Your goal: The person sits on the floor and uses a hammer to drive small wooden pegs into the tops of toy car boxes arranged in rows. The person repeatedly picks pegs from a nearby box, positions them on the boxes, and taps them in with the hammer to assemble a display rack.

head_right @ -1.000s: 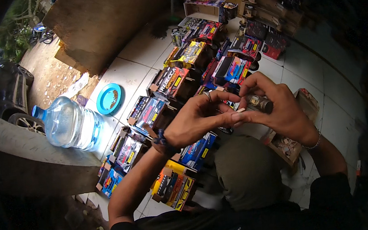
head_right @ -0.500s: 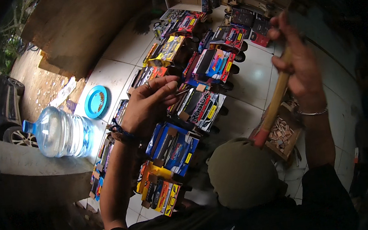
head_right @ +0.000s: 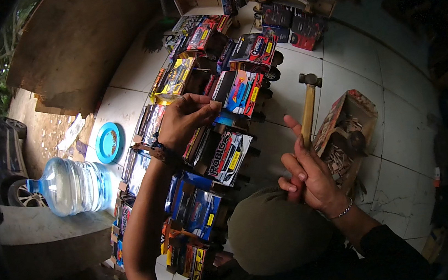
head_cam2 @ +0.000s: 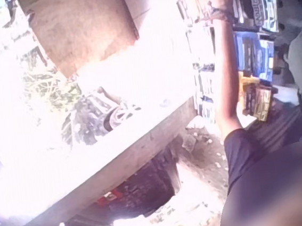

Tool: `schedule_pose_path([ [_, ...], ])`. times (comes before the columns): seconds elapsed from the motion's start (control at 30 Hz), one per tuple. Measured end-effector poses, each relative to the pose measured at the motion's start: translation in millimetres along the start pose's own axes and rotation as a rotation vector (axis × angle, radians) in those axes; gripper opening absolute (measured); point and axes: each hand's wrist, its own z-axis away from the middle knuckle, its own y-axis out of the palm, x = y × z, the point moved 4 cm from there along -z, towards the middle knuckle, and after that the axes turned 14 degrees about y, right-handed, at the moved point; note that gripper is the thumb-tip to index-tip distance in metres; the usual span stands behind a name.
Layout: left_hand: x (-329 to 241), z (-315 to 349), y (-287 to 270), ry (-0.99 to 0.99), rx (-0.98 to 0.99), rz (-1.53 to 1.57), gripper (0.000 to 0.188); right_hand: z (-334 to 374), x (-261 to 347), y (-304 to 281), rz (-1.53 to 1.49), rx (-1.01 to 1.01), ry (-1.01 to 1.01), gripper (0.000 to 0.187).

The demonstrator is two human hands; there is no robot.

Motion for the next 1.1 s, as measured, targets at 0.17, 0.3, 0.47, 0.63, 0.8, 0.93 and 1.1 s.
schedule_pose_path([
  [0.17,7,-2,2,-0.064,-0.008,-0.015,0.028,-3,17,-6,0.221,-0.021,-0.101,0.062],
  [0.3,9,-1,2,-0.061,0.024,0.068,0.028,-9,28,-9,0.445,-0.061,-0.177,0.066],
  [0.47,10,-1,1,-0.094,0.033,0.114,0.026,-15,52,-27,0.896,-0.353,-0.163,0.061],
  [0.63,11,-3,3,-0.104,0.023,0.093,0.026,-24,61,-26,1.092,-0.356,-0.211,0.059],
  [0.8,14,-4,3,-0.098,0.018,0.182,0.027,-27,66,-19,1.133,-0.33,-0.212,0.059],
  [0.93,14,-6,5,-0.075,0.009,0.199,0.028,-29,71,-16,1.176,-0.314,-0.211,0.058],
  [1.1,17,-6,6,-0.11,0.002,0.22,0.027,-31,72,-18,1.215,-0.32,-0.186,0.057],
])
